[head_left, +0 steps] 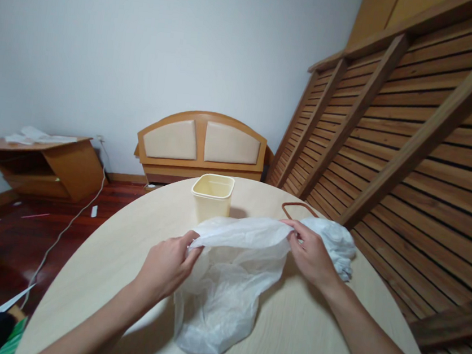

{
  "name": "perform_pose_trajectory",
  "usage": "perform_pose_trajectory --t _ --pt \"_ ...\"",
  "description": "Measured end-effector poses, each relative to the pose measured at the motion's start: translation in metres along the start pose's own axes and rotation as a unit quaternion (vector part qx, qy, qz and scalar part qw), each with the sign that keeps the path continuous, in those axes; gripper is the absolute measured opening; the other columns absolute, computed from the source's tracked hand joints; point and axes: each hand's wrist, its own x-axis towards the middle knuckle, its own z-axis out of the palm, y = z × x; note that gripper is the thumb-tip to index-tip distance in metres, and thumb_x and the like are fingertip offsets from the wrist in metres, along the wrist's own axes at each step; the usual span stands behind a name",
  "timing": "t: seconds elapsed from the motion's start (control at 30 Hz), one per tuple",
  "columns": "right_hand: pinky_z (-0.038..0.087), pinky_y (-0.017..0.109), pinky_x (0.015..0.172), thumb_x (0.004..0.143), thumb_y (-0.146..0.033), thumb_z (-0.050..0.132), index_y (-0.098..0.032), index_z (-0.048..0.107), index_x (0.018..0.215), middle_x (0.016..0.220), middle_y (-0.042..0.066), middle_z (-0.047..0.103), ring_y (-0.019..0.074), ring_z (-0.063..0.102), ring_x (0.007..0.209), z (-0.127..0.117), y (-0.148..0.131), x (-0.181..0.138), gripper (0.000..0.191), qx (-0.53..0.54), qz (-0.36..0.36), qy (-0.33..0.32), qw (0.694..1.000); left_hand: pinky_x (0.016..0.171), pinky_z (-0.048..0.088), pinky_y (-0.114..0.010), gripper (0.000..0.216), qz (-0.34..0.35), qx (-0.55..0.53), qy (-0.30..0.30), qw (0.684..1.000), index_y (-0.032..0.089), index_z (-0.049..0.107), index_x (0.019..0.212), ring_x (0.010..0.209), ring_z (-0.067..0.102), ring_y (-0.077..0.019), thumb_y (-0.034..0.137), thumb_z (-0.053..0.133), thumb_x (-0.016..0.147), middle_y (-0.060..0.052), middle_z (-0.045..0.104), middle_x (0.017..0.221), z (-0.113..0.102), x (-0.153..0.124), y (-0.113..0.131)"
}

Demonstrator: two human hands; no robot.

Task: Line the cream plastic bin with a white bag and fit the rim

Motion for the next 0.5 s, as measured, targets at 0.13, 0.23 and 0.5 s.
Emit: perform_pose_trajectory --t 0.13,0.23,0.5 --pt "0.052 0.039 0.089 0.095 -0.037 0.049 -0.02 0.06 0.124 0.122 0.012 0.067 0.0257 0.066 0.105 0.003 -0.004 -0.002 0.036 0.029 0.045 -0.002 0.999 0.072 0.048 -0.036 0.037 0.033 -0.014 -0.002 0.999 0.023 0.061 0.115 0.089 0.073 -0.0301 0.05 0.043 0.098 -0.01 0.076 0.098 0.008 -0.003 0.002" --pt "0.048 0.043 0.098 0.082 -0.036 0.067 -0.02 0.047 0.138 0.131 0.013 0.061 0.0274 0.063 0.111 0.01 -0.006 -0.007 0.061 0.005 0.038 -0.046 0.998 0.071 0.049 -0.036 0.035 0.038 0.004 -0.013 0.999 0.021 0.062 0.106 0.089 0.073 -0.0306 0.046 0.037 0.101 -0.011 0.076 0.097 0.012 -0.002 0.002" --pt "0.052 0.041 0.092 0.074 -0.023 0.069 -0.023 0.044 0.134 0.137 0.017 0.055 0.0289 0.056 0.127 0.015 0.01 0.001 0.065 0.153 0.07 0.024 0.985 0.075 0.051 -0.036 0.027 0.057 0.018 -0.047 0.997 0.023 0.06 0.114 0.099 0.072 -0.0309 0.039 0.056 0.093 -0.01 0.073 0.112 0.018 0.001 -0.005"
